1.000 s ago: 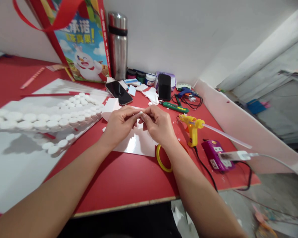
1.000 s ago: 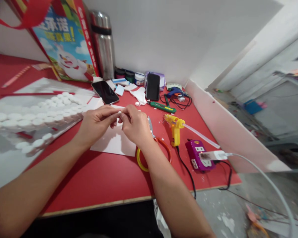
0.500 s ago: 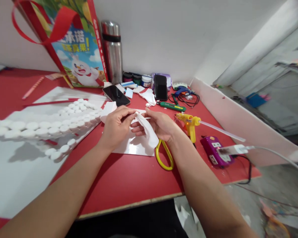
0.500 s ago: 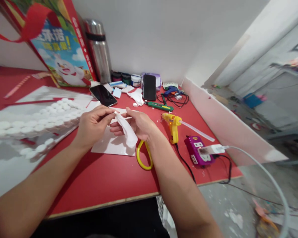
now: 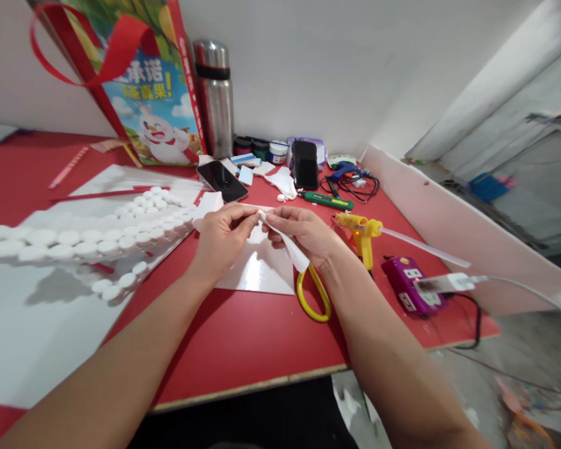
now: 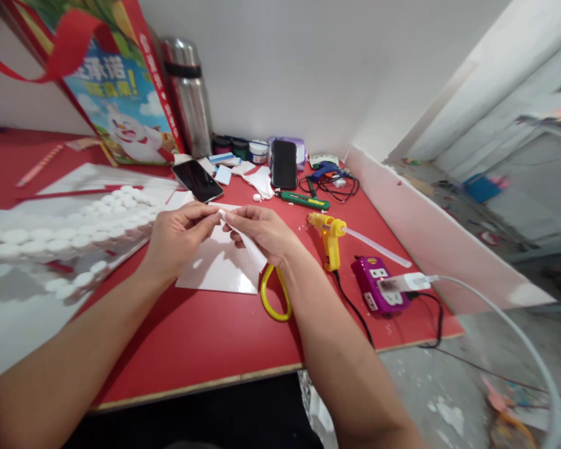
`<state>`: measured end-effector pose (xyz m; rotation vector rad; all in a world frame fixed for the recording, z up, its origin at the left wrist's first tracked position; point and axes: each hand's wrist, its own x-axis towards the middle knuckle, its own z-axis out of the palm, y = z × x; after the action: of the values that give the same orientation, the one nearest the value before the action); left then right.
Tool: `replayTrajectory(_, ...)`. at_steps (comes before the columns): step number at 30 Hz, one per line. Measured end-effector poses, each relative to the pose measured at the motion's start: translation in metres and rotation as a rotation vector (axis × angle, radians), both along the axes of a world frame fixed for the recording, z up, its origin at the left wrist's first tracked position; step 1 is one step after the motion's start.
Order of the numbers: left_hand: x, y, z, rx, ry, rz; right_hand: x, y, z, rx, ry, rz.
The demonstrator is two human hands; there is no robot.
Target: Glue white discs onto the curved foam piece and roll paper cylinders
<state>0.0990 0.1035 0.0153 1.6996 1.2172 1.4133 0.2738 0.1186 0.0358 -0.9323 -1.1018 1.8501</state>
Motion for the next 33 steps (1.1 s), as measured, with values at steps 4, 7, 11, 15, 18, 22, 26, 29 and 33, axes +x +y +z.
replayTrajectory(4,0.002,-0.001,-0.001,-0.100,-0.085,-0.023,-0.003,0.001,0.001,0.173,-0.156,-0.088)
replayTrajectory(7,0.004,-0.002,-0.002,-0.125,-0.117,-0.014,-0.007,0.000,-0.003,0.326,-0.333,-0.185)
replayTrajectory(11,0.007,-0.006,-0.002,-0.012,-0.068,0.038,-0.015,-0.003,-0.012,0.491,-0.559,-0.394)
replayTrajectory(15,0.008,-0.009,0.000,0.244,0.086,0.114,-0.019,-0.008,-0.016,0.625,-0.556,-0.446)
replayTrajectory(18,0.008,-0.011,-0.001,0.361,0.195,0.151,-0.019,-0.009,-0.014,0.622,-0.455,-0.373)
replayTrajectory(22,0.011,-0.013,-0.004,0.463,0.335,0.168,-0.018,-0.008,-0.013,0.619,-0.401,-0.376)
replayTrajectory(26,0.013,-0.013,-0.006,0.407,0.254,0.090,-0.015,-0.004,-0.015,0.609,-0.349,-0.389)
replayTrajectory(29,0.011,-0.010,-0.006,0.258,0.025,0.030,-0.013,-0.002,-0.015,0.623,-0.319,-0.323)
replayTrajectory(33,0.008,-0.006,-0.006,0.142,-0.066,-0.056,-0.011,-0.001,-0.017,0.652,-0.356,-0.275)
